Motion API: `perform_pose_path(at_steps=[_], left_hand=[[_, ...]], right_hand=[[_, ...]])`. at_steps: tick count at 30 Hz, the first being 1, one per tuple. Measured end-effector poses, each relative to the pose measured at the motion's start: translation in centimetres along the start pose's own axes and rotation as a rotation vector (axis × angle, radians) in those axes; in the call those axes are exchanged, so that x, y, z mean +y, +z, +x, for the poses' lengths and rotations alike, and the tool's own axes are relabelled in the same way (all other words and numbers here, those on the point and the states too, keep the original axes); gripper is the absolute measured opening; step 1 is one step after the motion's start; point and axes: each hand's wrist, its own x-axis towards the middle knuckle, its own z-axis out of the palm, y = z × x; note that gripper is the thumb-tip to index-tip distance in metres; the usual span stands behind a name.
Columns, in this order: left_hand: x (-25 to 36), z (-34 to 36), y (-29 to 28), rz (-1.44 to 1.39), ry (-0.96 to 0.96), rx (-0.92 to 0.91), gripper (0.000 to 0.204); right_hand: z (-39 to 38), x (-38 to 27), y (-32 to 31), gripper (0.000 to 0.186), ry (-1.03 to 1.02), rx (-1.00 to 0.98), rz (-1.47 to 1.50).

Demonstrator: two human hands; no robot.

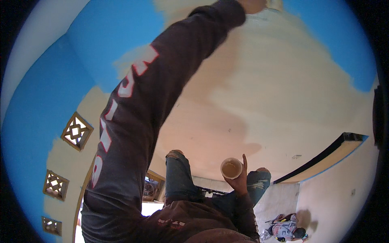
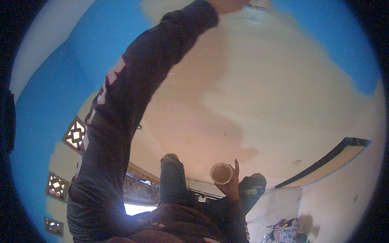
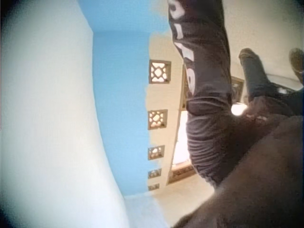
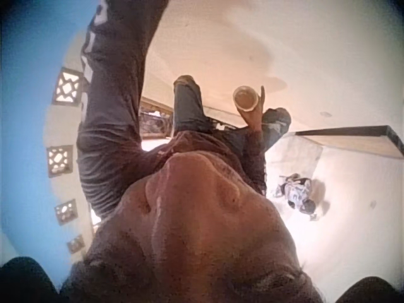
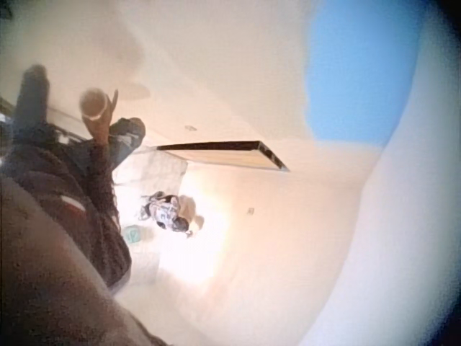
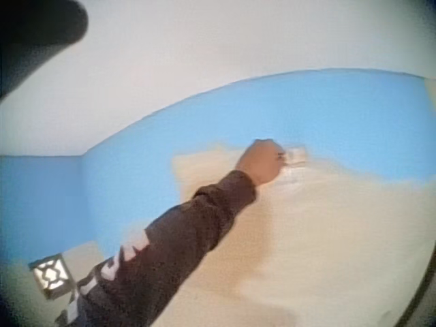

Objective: The person paints a ceiling with white paint using a brush and a small container. They repeatedly dip the brush into the container and apply paint to the ceiling surface, gradually covering the blue undercoat.

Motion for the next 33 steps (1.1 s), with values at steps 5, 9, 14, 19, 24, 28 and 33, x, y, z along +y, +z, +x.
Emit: perform_pose_path(at_steps=[5,9,14,19,24,28,33], left_hand=[[-5.8,-4.9,-4.6,0.089,0.027,0.081,0.032],[-6.4,-6.9,-5.4,0.122,-0.131,0.02,0.034],[-9.4,-11.3,-9.6,0.23,-0.241,0.042,0.034],[-15.9,-16.3,-12.0,0.321,-0.357,0.016,0.034],[-19.3,-20.2,-14.1,0.263,-0.485,0.0,0.038],[-21.4,-23.1,-15.3,0.153,-0.475,0.039,0.037],[-24.1,-26.2,-17.5,0.246,-0.562,0.018,0.036]], right_hand=[[0.3,-0.5,0.9,0.081,-0.195,0.002,-0.257],[0.4,0.9,-0.2,0.077,-0.2,0.046,-0.296],[0.2,0.9,0.1,0.087,-0.241,0.038,-0.295],[-0.1,1.9,0.5,0.086,-0.071,0.006,-0.142],[-0.1,2.2,0.5,0.112,-0.155,0.01,-0.255],[0.1,1.4,0.3,0.125,-0.169,-0.025,-0.315],[0.2,1.4,0.0,0.124,-0.224,-0.03,-0.447]])
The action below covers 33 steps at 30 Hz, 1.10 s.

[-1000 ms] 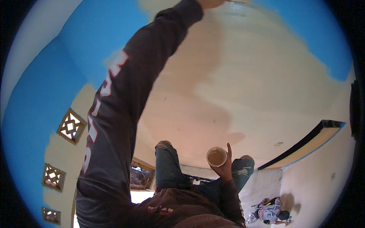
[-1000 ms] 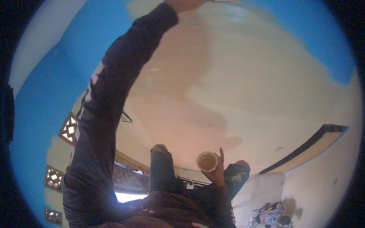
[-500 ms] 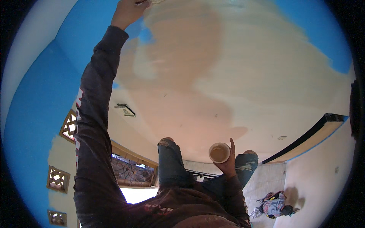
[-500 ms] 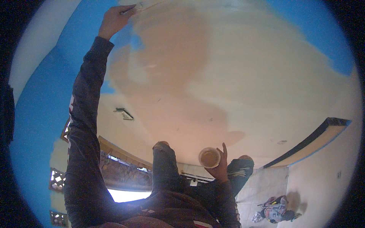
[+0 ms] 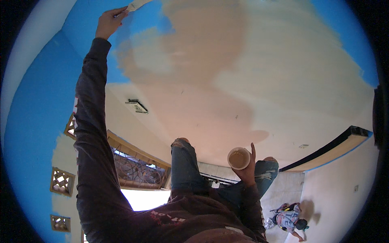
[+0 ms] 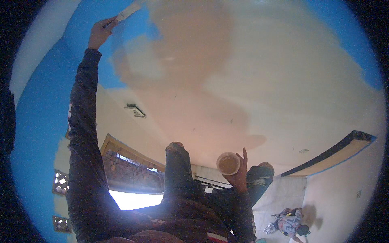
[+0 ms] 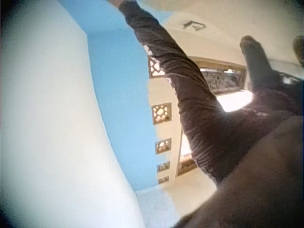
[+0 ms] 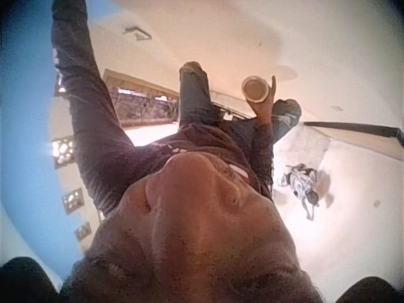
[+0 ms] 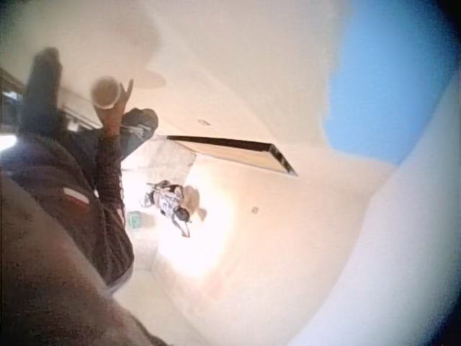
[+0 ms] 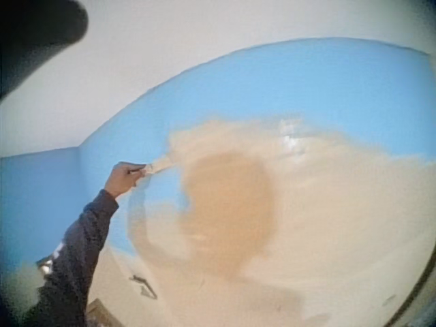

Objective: The person paints a ceiling with white paint using a brush and a small container. They repeatedly dip the brush into the container and apply paint to the ceiling surface, gradually covering the blue undercoat.

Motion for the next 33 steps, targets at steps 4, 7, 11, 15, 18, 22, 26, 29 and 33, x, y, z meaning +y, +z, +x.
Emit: perform_pose_path(at_steps=[4,7,11,15,18,22,26,29,33], left_hand=[[-3.4,-1.0,-1.3,0.08,-0.07,-0.021,0.041],[-6.6,-2.0,-2.3,0.159,-0.164,-0.034,0.041],[-12.4,-3.3,-3.4,0.395,-0.05,0.153,0.036],[-13.0,-3.9,-3.4,0.638,-0.153,0.145,0.026],[-12.0,-3.4,-1.7,0.715,-0.135,0.11,0.023],[-5.1,-3.5,1.9,0.642,0.051,0.111,0.023],[-0.7,-3.6,3.7,0.637,0.247,0.071,0.023],[6.4,-4.9,5.3,0.476,0.284,0.07,0.024],[9.3,-6.7,4.4,0.348,0.316,0.062,0.026]], right_hand=[[-0.3,0.1,0.4,0.126,0.08,0.021,0.159],[-0.1,-0.1,0.3,0.128,0.075,0.01,0.159],[-0.1,-0.3,0.6,0.127,0.095,0.011,0.215],[-0.2,-0.9,0.7,0.126,0.175,0.027,0.354],[0.1,-1.3,0.2,0.125,0.129,0.001,0.305],[0.1,-1.3,0.2,0.125,0.136,-0.008,0.306],[-0.1,-1.3,0.7,0.12,0.199,-0.009,0.378],[-0.1,-0.9,0.6,0.111,0.212,-0.005,0.338],[-0.5,-0.2,0.8,0.097,0.198,-0.013,0.335]])
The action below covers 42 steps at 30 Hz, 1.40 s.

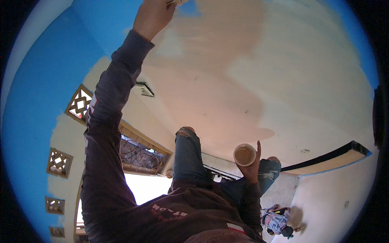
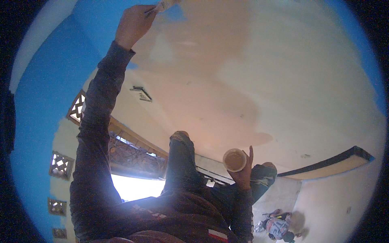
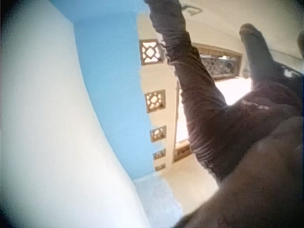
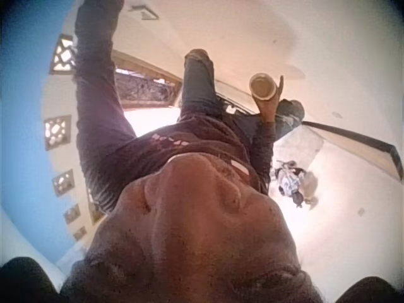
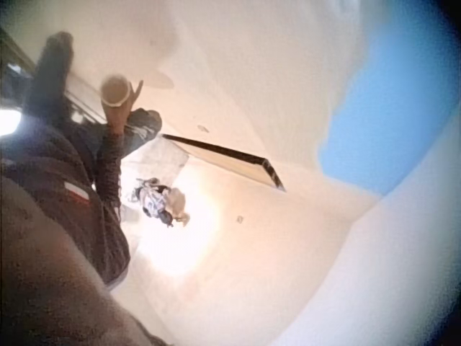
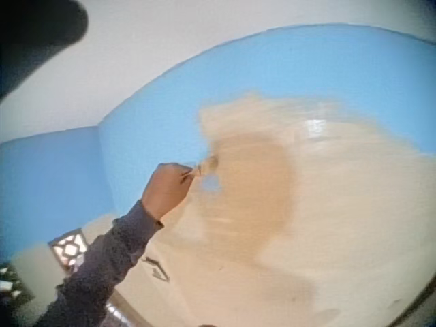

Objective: The person paints a ceiling with white paint using a brush and a small container. They repeatedly dip the brush into the container and apply paint to the ceiling surface, gradually covering the blue undercoat.

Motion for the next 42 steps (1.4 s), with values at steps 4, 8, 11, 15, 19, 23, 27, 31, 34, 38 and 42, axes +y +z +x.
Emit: perform_pose_path(at_steps=[4,8,11,15,19,23,27,31,34,38,42], left_hand=[[1.4,-3.7,-1.8,-0.195,-0.05,0.055,0.028],[3.3,-7.7,-2.8,-0.563,-0.404,-0.193,0.038],[5.5,-10.4,-2.6,-0.697,-0.471,-0.35,0.032],[10.3,-14.7,-2.7,-0.904,-0.512,-0.522,0.024],[14.5,-19.8,-3.6,-1.146,-0.52,-0.646,0.023],[18.0,-21.3,-4.1,-1.16,-0.45,-0.697,0.02],[21.2,-22.6,-3.3,-1.181,-0.529,-0.755,0.017],[22.2,-22.6,-3.0,-1.159,-0.368,-0.779,0.018],[23.4,-22.5,-2.6,-1.118,-0.342,-0.813,0.019],[25.3,-22.9,-1.2,-1.097,-0.361,-0.77,0.021],[27.1,-24.9,0.9,-1.184,-0.375,-0.761,0.022]], right_hand=[[0.0,-0.1,0.2,0.103,-0.006,0.042,0.003],[0.4,-0.3,-0.3,0.121,-0.073,-0.005,-0.074],[0.7,-1.2,0.5,0.111,0.081,0.024,0.152],[2.4,-2.1,0.4,0.09,0.062,0.009,-0.033],[4.4,-3.8,0.8,0.082,0.071,-0.022,-0.008],[5.5,-5.8,1.2,0.083,0.038,0.027,-0.013],[5.4,-5.7,1.8,0.084,0.051,0.009,-0.002],[4.5,-4.4,2.8,0.083,0.081,-0.031,-0.012],[3.8,-3.3,3.5,0.083,0.103,-0.038,-0.01],[3.1,-2.0,3.7,0.084,0.062,-0.035,-0.019],[2.8,-1.5,3.5,0.081,0.068,-0.026,-0.066]])
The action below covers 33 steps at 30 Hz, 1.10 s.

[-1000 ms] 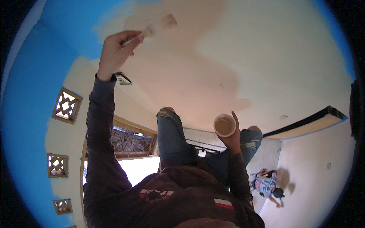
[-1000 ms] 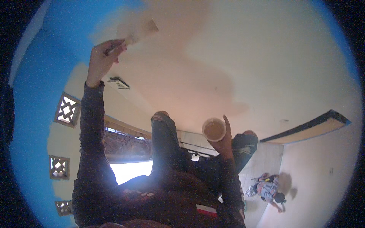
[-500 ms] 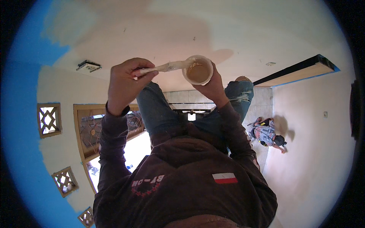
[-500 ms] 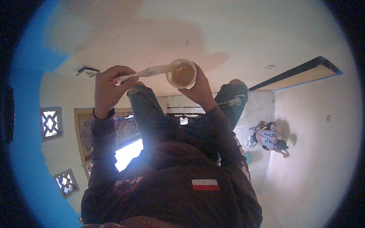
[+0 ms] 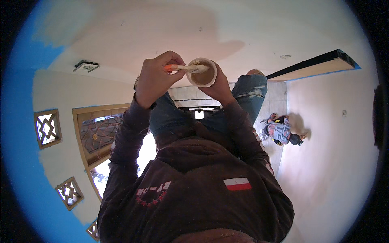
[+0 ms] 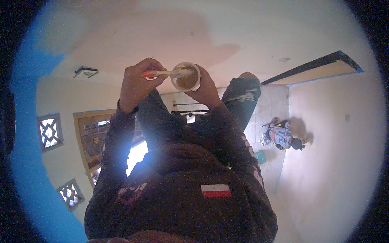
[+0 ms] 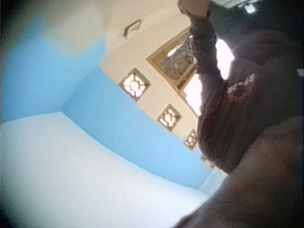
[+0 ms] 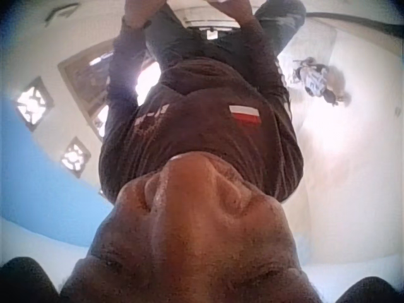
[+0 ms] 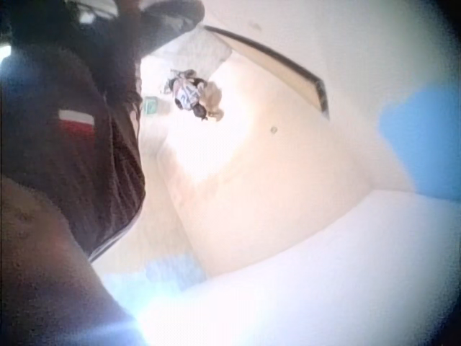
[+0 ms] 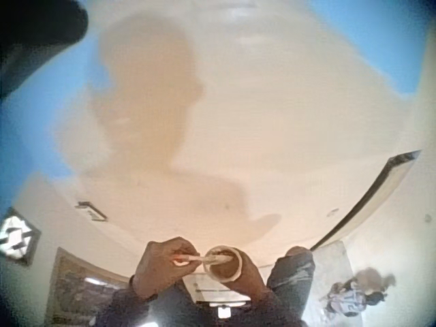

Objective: The person paints a ceiling with white paint using a brush and a small container. They repeatedly dip the brush into the container and apply paint to the ceiling surface, gradually covering the blue undercoat.

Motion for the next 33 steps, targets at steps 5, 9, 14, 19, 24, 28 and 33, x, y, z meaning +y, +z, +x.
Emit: perform_pose_path(at_steps=[5,9,14,19,24,28,33], left_hand=[[-1.5,0.3,2.8,-0.043,0.016,0.007,0.023],[-2.7,0.9,4.2,0.029,0.108,-0.054,0.026],[-2.6,0.8,5.3,0.119,0.212,-0.092,0.027],[-3.1,0.7,5.8,0.121,0.181,-0.106,0.026],[-2.0,0.9,4.7,0.045,0.166,-0.051,0.025],[-3.0,0.9,4.9,0.055,0.179,-0.072,0.025],[-2.8,-0.2,4.5,0.005,0.091,0.027,0.022]], right_hand=[[-0.3,0.9,0.0,0.081,0.017,-0.002,0.061],[-0.4,1.0,0.0,0.082,0.049,-0.027,0.046],[-0.2,0.5,0.0,0.086,0.014,-0.054,-0.017],[-0.4,0.7,0.2,0.087,0.009,-0.067,-0.051],[-0.6,0.7,0.1,0.086,0.034,-0.043,0.064],[-0.6,0.9,0.0,0.083,-0.019,-0.033,0.089],[-0.8,1.1,0.3,0.087,-0.091,-0.061,0.006]])
